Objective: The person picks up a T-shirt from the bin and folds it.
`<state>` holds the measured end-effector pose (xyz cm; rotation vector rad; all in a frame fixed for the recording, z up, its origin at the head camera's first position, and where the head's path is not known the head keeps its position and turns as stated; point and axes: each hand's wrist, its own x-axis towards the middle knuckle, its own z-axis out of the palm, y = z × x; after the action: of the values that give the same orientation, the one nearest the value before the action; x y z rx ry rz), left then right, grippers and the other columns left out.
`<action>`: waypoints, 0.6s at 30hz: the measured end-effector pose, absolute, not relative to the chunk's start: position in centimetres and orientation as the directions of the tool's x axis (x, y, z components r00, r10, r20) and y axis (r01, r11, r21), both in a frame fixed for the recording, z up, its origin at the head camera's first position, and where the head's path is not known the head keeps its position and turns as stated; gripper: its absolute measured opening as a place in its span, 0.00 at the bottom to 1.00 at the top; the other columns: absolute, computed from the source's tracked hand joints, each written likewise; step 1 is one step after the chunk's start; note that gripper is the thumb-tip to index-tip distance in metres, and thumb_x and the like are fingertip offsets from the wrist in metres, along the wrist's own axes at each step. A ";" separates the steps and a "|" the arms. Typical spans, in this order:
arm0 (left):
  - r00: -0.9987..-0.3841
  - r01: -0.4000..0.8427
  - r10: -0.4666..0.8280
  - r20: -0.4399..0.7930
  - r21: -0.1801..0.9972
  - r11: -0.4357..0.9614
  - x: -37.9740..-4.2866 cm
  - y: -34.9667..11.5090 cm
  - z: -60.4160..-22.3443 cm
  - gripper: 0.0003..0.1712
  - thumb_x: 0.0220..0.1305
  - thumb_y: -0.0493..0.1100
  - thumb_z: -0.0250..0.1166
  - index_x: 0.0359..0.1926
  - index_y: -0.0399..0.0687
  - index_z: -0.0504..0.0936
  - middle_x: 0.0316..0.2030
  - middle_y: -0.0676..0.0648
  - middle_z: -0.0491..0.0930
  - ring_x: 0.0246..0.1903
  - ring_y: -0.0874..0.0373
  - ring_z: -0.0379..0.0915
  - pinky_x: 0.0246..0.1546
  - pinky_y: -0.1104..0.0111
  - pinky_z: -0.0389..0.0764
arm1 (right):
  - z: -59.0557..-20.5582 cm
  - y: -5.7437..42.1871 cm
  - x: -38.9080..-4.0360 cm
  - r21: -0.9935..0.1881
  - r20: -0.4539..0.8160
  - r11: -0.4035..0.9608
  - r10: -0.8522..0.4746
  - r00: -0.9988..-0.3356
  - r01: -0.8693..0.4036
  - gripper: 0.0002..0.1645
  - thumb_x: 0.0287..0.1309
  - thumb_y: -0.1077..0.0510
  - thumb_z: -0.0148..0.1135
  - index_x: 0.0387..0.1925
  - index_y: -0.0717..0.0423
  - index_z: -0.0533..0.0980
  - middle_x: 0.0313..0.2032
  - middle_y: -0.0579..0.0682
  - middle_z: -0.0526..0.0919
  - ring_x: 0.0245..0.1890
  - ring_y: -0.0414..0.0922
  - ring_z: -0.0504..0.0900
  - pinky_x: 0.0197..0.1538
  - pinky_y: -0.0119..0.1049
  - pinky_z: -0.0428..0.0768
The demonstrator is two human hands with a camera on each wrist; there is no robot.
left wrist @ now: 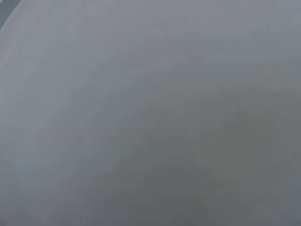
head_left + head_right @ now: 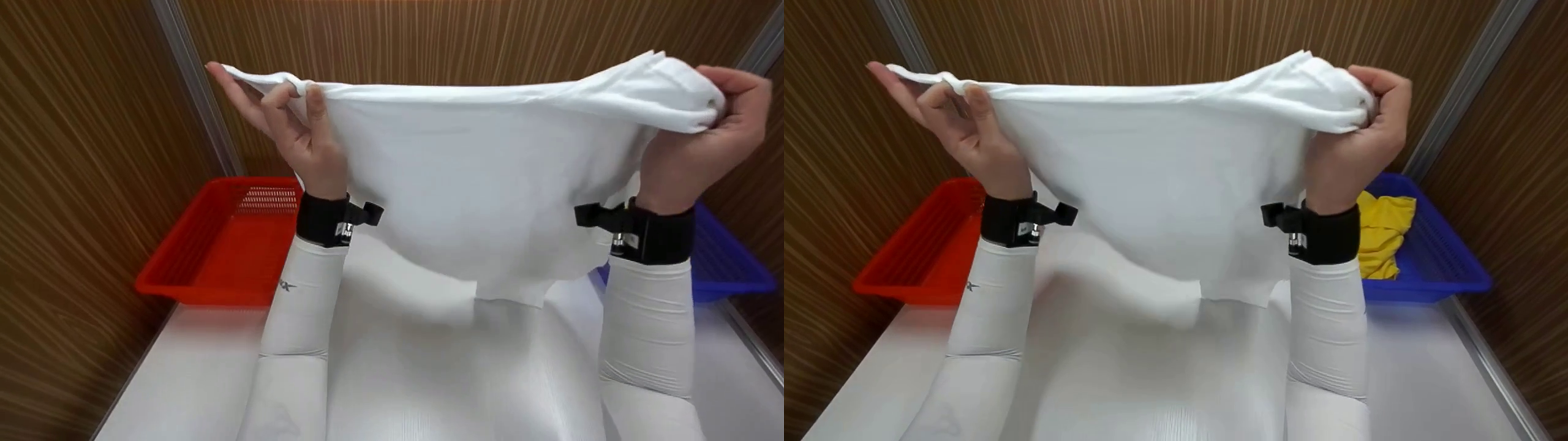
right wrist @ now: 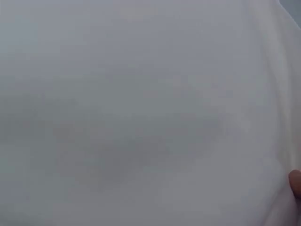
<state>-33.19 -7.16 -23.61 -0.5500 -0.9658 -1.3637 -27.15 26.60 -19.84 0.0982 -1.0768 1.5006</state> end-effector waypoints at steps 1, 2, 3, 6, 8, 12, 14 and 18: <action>-0.075 0.966 -0.561 0.824 0.201 0.165 -33.2 -7.1 -23.5 0.12 0.63 0.26 0.61 0.37 0.44 0.69 0.78 0.24 0.30 0.80 0.43 0.33 0.78 0.58 0.60 | -19.4 26.7 -27.4 -0.545 0.588 0.101 0.754 -0.293 -0.832 0.15 0.61 0.77 0.57 0.24 0.60 0.78 0.26 0.50 0.80 0.28 0.42 0.77 0.38 0.31 0.73; -0.100 0.959 -0.559 0.823 0.230 0.167 -33.4 -7.0 -23.5 0.10 0.64 0.28 0.62 0.36 0.43 0.70 0.78 0.25 0.32 0.81 0.45 0.33 0.79 0.59 0.58 | -19.2 27.0 -27.9 -0.562 0.569 0.068 0.755 -0.326 -0.824 0.15 0.62 0.77 0.56 0.24 0.60 0.77 0.26 0.50 0.79 0.27 0.41 0.76 0.37 0.31 0.72; -0.134 0.945 -0.550 0.824 0.273 0.178 -33.8 -7.0 -23.8 0.08 0.66 0.30 0.62 0.36 0.42 0.71 0.79 0.27 0.33 0.81 0.45 0.31 0.80 0.59 0.55 | -19.5 27.5 -28.8 -0.610 0.562 0.076 0.743 -0.363 -0.789 0.15 0.61 0.77 0.56 0.25 0.59 0.77 0.27 0.49 0.79 0.28 0.40 0.75 0.37 0.31 0.71; -0.332 0.807 -0.511 0.793 0.519 0.281 -36.3 -7.1 -26.4 0.07 0.70 0.38 0.65 0.37 0.42 0.75 0.81 0.33 0.44 0.82 0.45 0.29 0.83 0.56 0.37 | -22.3 29.3 -32.1 -0.827 0.502 0.176 0.659 -0.560 -0.534 0.13 0.61 0.74 0.57 0.30 0.53 0.77 0.31 0.44 0.77 0.34 0.37 0.74 0.41 0.29 0.70; -0.516 0.608 -0.459 0.723 0.687 0.398 -38.4 -7.4 -29.4 0.08 0.71 0.43 0.65 0.38 0.42 0.77 0.79 0.36 0.55 0.82 0.43 0.30 0.81 0.51 0.26 | -25.6 30.8 -34.5 -0.881 0.447 0.401 0.535 -0.717 -0.250 0.07 0.63 0.67 0.58 0.36 0.54 0.79 0.37 0.45 0.78 0.40 0.40 0.75 0.46 0.31 0.70; -0.818 0.137 -0.364 0.445 0.766 0.628 -42.0 -7.9 -37.2 0.13 0.74 0.49 0.61 0.53 0.48 0.81 0.76 0.37 0.61 0.81 0.40 0.36 0.79 0.39 0.29 | -33.7 32.3 -38.6 -0.713 0.265 0.699 0.344 -0.901 0.057 0.19 0.65 0.55 0.62 0.50 0.66 0.78 0.48 0.64 0.81 0.52 0.59 0.77 0.57 0.48 0.74; -0.916 -0.053 -0.318 0.246 0.710 0.702 -42.7 -8.1 -40.8 0.24 0.77 0.52 0.57 0.68 0.50 0.74 0.79 0.32 0.54 0.82 0.38 0.33 0.79 0.38 0.32 | -37.7 32.3 -39.8 -0.637 0.199 0.765 0.287 -0.937 0.099 0.30 0.66 0.51 0.62 0.58 0.72 0.72 0.57 0.74 0.77 0.59 0.69 0.74 0.65 0.58 0.70; -0.976 -0.218 -0.199 -0.092 0.517 0.827 -42.1 -8.1 -45.4 0.38 0.77 0.51 0.51 0.80 0.42 0.54 0.79 0.25 0.46 0.80 0.33 0.34 0.79 0.41 0.42 | -43.2 31.0 -39.7 -0.492 0.064 0.868 0.122 -0.991 0.075 0.36 0.69 0.53 0.57 0.66 0.76 0.64 0.63 0.79 0.71 0.67 0.75 0.67 0.73 0.64 0.61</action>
<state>-42.10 -8.13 -45.36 0.3468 -3.0356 -0.8659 -39.74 31.05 -43.20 -0.1554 -2.9460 0.7696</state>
